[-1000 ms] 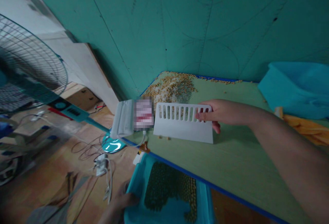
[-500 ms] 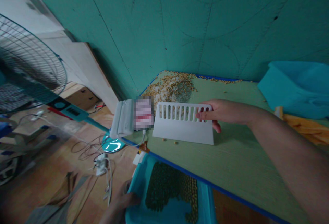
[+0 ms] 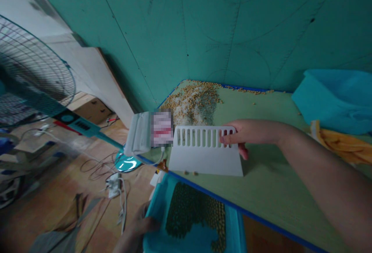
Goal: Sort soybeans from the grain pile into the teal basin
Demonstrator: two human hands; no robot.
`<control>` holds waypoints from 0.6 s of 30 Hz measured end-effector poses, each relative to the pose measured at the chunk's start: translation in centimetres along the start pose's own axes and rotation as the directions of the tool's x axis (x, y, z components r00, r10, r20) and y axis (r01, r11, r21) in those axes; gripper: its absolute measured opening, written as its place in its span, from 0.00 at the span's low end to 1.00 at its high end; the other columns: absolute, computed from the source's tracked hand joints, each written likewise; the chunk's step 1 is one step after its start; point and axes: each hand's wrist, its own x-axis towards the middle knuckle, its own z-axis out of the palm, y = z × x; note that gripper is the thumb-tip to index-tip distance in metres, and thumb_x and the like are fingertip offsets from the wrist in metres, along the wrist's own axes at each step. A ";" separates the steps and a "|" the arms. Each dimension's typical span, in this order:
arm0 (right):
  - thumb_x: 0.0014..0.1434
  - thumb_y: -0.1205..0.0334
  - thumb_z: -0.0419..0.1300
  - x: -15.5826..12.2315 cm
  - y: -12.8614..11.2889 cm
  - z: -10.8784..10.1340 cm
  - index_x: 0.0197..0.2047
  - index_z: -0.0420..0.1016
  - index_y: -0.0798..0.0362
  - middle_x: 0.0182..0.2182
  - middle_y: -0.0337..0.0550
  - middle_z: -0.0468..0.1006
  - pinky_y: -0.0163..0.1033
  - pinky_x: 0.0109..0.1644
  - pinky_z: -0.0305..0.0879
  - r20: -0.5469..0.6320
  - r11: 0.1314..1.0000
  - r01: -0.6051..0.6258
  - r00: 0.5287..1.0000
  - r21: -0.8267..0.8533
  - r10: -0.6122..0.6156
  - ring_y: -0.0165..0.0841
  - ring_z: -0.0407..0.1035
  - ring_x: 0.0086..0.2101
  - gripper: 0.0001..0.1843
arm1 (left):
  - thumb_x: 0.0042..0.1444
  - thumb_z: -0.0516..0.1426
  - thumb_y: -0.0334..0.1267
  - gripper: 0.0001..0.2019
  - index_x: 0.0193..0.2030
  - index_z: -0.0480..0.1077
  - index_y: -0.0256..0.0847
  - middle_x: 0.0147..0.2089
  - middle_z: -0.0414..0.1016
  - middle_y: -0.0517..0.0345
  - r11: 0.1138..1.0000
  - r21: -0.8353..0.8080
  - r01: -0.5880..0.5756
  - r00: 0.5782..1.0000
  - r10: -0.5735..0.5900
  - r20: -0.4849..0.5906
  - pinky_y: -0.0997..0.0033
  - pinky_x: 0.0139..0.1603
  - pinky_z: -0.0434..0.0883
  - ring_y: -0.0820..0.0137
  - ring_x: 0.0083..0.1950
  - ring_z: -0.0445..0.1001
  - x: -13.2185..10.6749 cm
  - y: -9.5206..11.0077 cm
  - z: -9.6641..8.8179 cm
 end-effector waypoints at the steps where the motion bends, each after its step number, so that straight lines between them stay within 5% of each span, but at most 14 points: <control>1: 0.53 0.47 0.53 0.0 -0.1 0.2 0.37 0.64 0.56 0.25 0.38 0.73 0.28 0.19 0.58 0.033 1.000 -0.013 0.999 0.002 0.013 0.23 0.67 0.16 0.19 | 0.30 0.57 0.28 0.14 0.29 0.74 0.34 0.20 0.74 0.57 1.000 0.001 0.009 1.000 -0.009 0.014 0.69 0.24 0.68 0.67 0.22 0.70 0.0 0.0 0.0; 9: 0.53 0.49 0.52 -0.5 -2.0 1.4 0.39 0.64 0.52 0.26 0.35 0.73 0.29 0.21 0.59 0.199 0.998 -0.057 0.978 0.008 0.055 0.24 0.68 0.18 0.16 | 0.28 0.59 0.29 0.14 0.28 0.73 0.36 0.19 0.72 0.61 0.999 0.002 0.035 0.999 -0.035 0.002 0.75 0.26 0.67 0.71 0.22 0.70 0.7 -0.1 -0.8; 14: 0.50 0.45 0.53 -2.1 -2.1 0.2 0.39 0.65 0.51 0.23 0.36 0.73 0.35 0.24 0.64 -0.124 0.997 -0.062 0.991 -0.046 0.056 0.28 0.68 0.19 0.19 | 0.28 0.59 0.29 0.24 0.40 0.72 0.35 0.20 0.74 0.58 0.999 0.006 0.046 0.998 -0.046 0.043 0.73 0.20 0.66 0.67 0.21 0.70 0.5 -0.1 -1.2; 18: 0.44 0.40 0.55 -3.7 -2.3 -0.9 0.26 0.67 0.47 0.28 0.41 0.75 0.42 0.26 0.66 -0.435 0.992 -0.092 0.899 -0.088 0.045 0.33 0.67 0.22 0.18 | 0.29 0.58 0.29 0.26 0.43 0.71 0.35 0.23 0.76 0.57 1.000 -0.004 0.018 1.000 -0.018 0.026 0.71 0.23 0.68 0.66 0.22 0.72 0.4 -0.2 -1.4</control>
